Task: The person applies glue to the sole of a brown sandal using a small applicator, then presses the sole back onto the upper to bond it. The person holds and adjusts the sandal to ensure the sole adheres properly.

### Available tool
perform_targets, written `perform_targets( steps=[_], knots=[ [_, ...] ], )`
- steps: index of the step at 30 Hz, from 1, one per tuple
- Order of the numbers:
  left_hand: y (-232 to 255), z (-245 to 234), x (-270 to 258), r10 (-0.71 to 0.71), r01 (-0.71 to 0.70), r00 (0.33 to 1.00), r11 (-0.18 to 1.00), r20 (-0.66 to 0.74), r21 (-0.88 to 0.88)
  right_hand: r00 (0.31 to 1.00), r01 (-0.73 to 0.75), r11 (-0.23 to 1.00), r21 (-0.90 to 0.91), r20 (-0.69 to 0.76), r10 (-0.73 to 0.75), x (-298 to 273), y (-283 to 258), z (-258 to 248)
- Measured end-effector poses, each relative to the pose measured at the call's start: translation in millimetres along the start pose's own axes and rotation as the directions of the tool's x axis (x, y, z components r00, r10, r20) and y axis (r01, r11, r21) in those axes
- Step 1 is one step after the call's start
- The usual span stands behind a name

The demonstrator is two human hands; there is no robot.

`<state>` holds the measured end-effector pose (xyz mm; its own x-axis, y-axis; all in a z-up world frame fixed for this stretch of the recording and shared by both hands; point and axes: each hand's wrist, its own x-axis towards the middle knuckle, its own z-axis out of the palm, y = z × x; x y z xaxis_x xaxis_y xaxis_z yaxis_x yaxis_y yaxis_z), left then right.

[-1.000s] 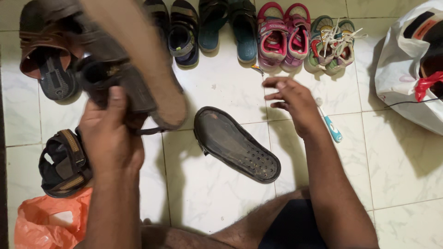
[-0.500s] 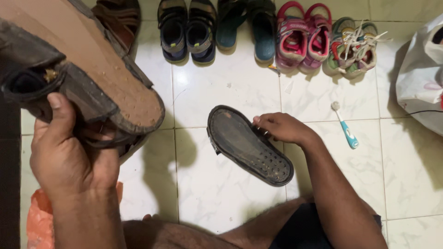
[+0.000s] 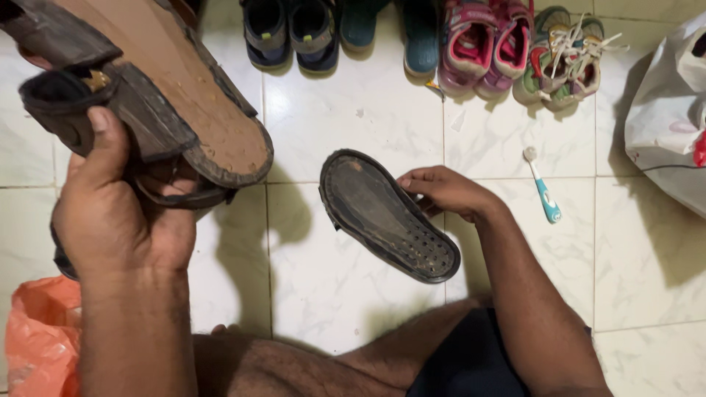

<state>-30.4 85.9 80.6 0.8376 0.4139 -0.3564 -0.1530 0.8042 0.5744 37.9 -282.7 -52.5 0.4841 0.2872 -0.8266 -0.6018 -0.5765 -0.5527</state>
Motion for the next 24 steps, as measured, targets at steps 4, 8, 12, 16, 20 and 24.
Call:
perform_targets(
  steps=[4, 8, 12, 16, 20, 24],
  knots=[
    [-3, 1, 1, -0.020, 0.021, 1.000, 0.998, -0.010, 0.059, 0.998, 0.043, 0.999, 0.030, 0.041, -0.045, 1, 2, -4],
    [-5, -1, 2, -0.034, 0.024, 0.996, 0.992, 0.077, 0.128, 0.999, 0.027, 1.000, 0.007, 0.040, -0.027, -2, 1, -7],
    [-6, 0, 0, -0.025, 0.029, 0.999, 0.991, -0.032, 0.132, 0.997, 0.060, 0.996, -0.061, 0.057, -0.057, 0, 1, -7],
    [-7, 0, -2, -0.018, 0.008, 0.999, 0.977, 0.046, 0.213, 0.999, 0.048, 0.996, -0.078, 0.026, -0.046, 3, 5, -9],
    [-5, -7, -1, 0.000, -0.009, 0.999, 0.970, 0.038, 0.242, 0.996, 0.058, 0.997, -0.046, -0.069, -0.061, 7, 6, -15],
    [-3, -17, 4, 0.021, -0.036, 0.997, 0.973, 0.069, 0.226, 0.962, 0.173, 0.985, 0.017, -0.217, -0.165, -2, 5, -32]
  ],
)
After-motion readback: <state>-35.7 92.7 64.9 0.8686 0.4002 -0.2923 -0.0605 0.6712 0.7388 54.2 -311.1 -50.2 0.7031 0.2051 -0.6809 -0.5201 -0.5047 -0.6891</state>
